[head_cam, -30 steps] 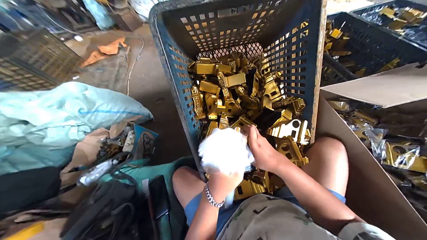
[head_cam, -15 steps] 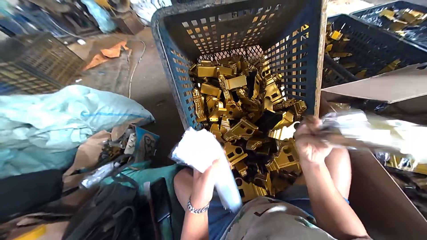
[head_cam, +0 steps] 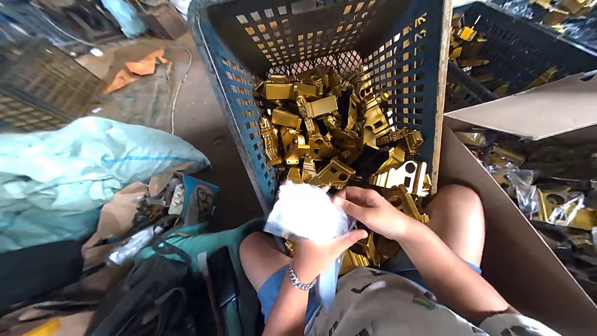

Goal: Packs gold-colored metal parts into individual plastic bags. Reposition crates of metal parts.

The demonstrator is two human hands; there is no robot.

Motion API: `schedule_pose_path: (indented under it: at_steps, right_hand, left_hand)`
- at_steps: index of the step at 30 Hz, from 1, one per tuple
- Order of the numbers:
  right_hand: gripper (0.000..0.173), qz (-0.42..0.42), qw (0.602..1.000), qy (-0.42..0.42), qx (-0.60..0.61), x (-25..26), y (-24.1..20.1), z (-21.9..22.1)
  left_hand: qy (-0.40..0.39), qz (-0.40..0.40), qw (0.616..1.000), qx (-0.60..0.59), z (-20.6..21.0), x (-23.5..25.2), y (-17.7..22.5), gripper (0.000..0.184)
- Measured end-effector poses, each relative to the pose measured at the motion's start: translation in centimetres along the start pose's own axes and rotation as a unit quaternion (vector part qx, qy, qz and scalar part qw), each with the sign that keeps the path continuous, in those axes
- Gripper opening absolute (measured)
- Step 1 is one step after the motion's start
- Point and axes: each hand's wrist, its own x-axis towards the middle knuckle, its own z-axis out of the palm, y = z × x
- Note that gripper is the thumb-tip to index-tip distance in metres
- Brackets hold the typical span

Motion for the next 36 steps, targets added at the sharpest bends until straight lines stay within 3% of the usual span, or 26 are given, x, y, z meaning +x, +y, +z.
schedule_pose_path:
  at_steps: [2, 4, 9, 10, 14, 15, 17, 19, 20, 22, 24, 25, 27, 31, 32, 33, 35, 36]
  right_hand:
    - [0.007, 0.006, 0.999, -0.036, 0.025, 0.0, 0.6, -0.7]
    - [0.009, 0.012, 0.998, -0.049, 0.043, -0.2, 1.1, -0.8]
    - [0.018, 0.041, 0.997, -0.072, -0.006, 0.6, 0.3, -1.4]
    - [0.013, 0.027, 0.997, -0.059, -0.035, 0.7, 0.4, -1.3]
    - [0.032, 0.005, 0.994, 0.027, -0.109, 0.7, 1.3, 0.0]
    - [0.027, 0.01, 0.996, -0.001, -0.087, 0.3, 1.5, 0.0]
    - [0.013, 0.015, 0.998, -0.065, -0.015, -0.6, 1.7, -0.6]
    - [0.004, 0.003, 0.999, -0.041, 0.033, -1.2, 1.8, -1.2]
    - [0.012, -0.004, 0.999, -0.009, 0.048, -1.2, 1.9, -1.3]
    - [0.028, -0.041, 0.999, 0.019, -0.003, -0.5, 2.0, -0.8]
    - [0.027, -0.086, 0.985, -0.065, -0.135, -0.1, 1.6, 0.4]
    - [0.03, -0.093, 0.969, -0.128, -0.188, 0.2, 0.9, 0.5]
    - [0.036, -0.073, 0.949, -0.197, -0.235, 1.4, -0.7, -0.4]
    - [0.024, 0.018, 0.966, -0.05, -0.254, 6.1, -1.5, -2.7]
    - [0.027, 0.009, 0.953, -0.022, -0.301, 7.8, -0.8, -2.9]
    - [0.044, 0.006, 0.93, -0.022, -0.366, 9.7, 0.1, -3.0]
    - [0.081, 0.064, 0.85, -0.088, -0.516, 12.6, 2.1, -3.2]
    - [0.088, 0.104, 0.798, -0.124, -0.581, 13.3, 2.7, -3.1]
  left_hand:
    - [0.057, -0.081, 0.986, -0.134, -0.3, 0.3, 2.0, 0.08]
    - [0.1, -0.116, 0.977, -0.145, -0.2, 0.6, 3.1, 0.062]
    - [-0.006, 0.01, 0.999, 0.031, -0.7, -0.1, -0.3, 0.07]
    - [-0.01, 0.018, 0.999, 0.041, -0.6, 0.0, -0.5, 0.072]
    - [-0.004, -0.012, 1.0, 0.006, -0.3, 0.1, 0.1, 0.073]
    - [0.015, -0.013, 1.0, 0.015, -0.6, 0.3, 0.1, 0.068]
    - [0.105, 0.018, 0.984, 0.144, -2.6, 1.2, -0.8, 0.058]
    - [0.206, 0.04, 0.954, 0.217, -5.3, 2.1, -2.5, 0.055]
    - [0.219, 0.032, 0.956, 0.193, -6.2, 2.3, -2.7, 0.052]
    - [0.12, -0.026, 0.991, 0.054, -5.7, 1.4, -0.5, 0.048]
    - [-0.026, -0.073, 0.995, -0.066, -3.2, -0.3, 1.9, 0.042]
    - [-0.064, -0.057, 0.993, -0.079, -2.5, -0.9, 2.0, 0.038]
    - [-0.042, -0.005, 0.998, -0.036, -3.0, -1.0, 1.1, 0.033]
    - [0.082, 0.011, 0.984, 0.159, -6.2, -1.2, -1.2, 0.033]
    - [0.11, 0.015, 0.981, 0.157, -6.4, -0.8, -1.3, 0.033]
    - [0.129, 0.02, 0.982, 0.134, -6.5, -0.5, -1.2, 0.031]
    - [0.158, 0.009, 0.985, 0.062, -6.0, -0.2, -0.6, 0.028]
    - [0.177, -0.003, 0.983, 0.038, -5.7, -0.1, -0.3, 0.028]
